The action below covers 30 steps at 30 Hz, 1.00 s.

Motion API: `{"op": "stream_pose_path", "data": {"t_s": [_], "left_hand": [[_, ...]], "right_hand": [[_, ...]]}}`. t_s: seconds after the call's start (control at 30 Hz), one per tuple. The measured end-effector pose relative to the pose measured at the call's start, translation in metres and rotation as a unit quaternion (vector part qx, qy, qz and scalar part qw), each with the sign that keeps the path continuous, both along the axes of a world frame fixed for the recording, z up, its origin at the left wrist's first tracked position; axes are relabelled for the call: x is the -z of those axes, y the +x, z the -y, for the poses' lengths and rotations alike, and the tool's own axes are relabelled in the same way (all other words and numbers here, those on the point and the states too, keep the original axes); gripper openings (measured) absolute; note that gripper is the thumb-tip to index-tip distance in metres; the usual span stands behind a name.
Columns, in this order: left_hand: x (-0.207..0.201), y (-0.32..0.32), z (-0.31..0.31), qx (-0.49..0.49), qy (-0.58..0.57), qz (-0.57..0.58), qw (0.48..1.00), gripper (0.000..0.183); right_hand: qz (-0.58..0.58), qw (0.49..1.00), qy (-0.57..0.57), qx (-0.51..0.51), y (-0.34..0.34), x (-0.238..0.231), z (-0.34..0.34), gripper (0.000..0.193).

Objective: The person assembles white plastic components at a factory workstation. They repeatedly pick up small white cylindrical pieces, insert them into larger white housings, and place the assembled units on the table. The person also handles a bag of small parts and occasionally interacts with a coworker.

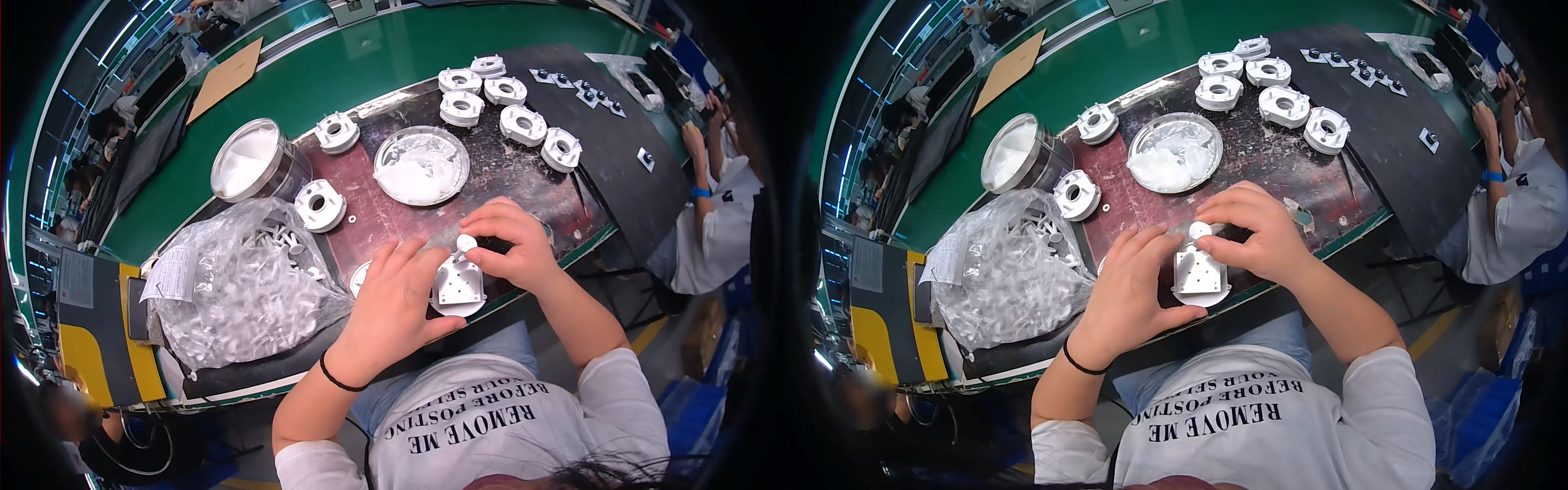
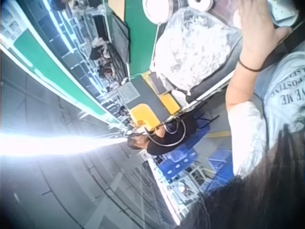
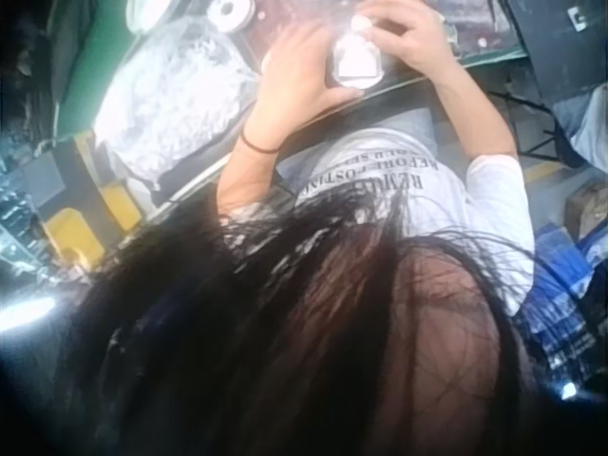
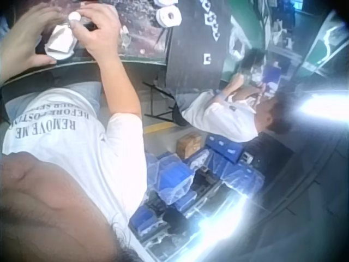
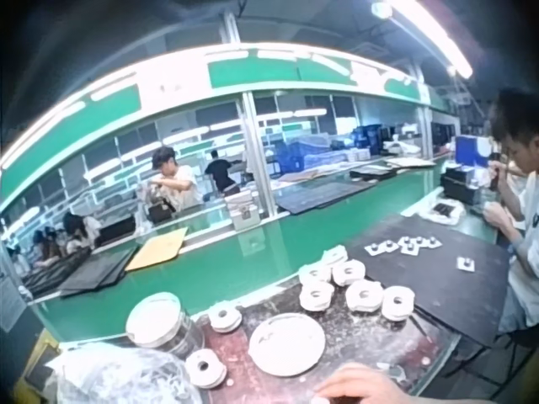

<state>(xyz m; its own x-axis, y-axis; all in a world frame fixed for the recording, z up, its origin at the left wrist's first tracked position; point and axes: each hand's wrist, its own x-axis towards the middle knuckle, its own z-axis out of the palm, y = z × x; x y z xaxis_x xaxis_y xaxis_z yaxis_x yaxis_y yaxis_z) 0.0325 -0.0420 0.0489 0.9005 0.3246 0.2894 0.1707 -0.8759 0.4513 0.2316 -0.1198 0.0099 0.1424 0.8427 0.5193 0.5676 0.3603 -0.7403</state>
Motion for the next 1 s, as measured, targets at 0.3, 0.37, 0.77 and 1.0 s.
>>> {"op": "stream_pose_path", "data": {"t_s": [0.3, 0.37, 0.77, 1.0], "left_hand": [[0.007, 0.0, -0.003, 0.012, -0.03, 0.0, 0.999, 0.08], [0.009, 0.0, -0.003, 0.014, -0.03, 0.01, 0.999, 0.081], [0.016, 0.0, -0.003, 0.014, -0.032, 0.038, 0.999, 0.105], [0.018, 0.0, -0.004, 0.02, -0.013, 0.052, 0.998, 0.121]], "right_hand": [[0.06, 0.998, 0.014, 0.007, 0.0, -0.005, 0.001, 0.027], [0.085, 0.996, 0.032, 0.011, 0.0, -0.007, 0.001, 0.027], [0.138, 0.988, 0.063, 0.006, 0.0, -0.013, -0.002, 0.027], [0.152, 0.986, 0.066, 0.003, 0.001, -0.016, -0.004, 0.026]]}}
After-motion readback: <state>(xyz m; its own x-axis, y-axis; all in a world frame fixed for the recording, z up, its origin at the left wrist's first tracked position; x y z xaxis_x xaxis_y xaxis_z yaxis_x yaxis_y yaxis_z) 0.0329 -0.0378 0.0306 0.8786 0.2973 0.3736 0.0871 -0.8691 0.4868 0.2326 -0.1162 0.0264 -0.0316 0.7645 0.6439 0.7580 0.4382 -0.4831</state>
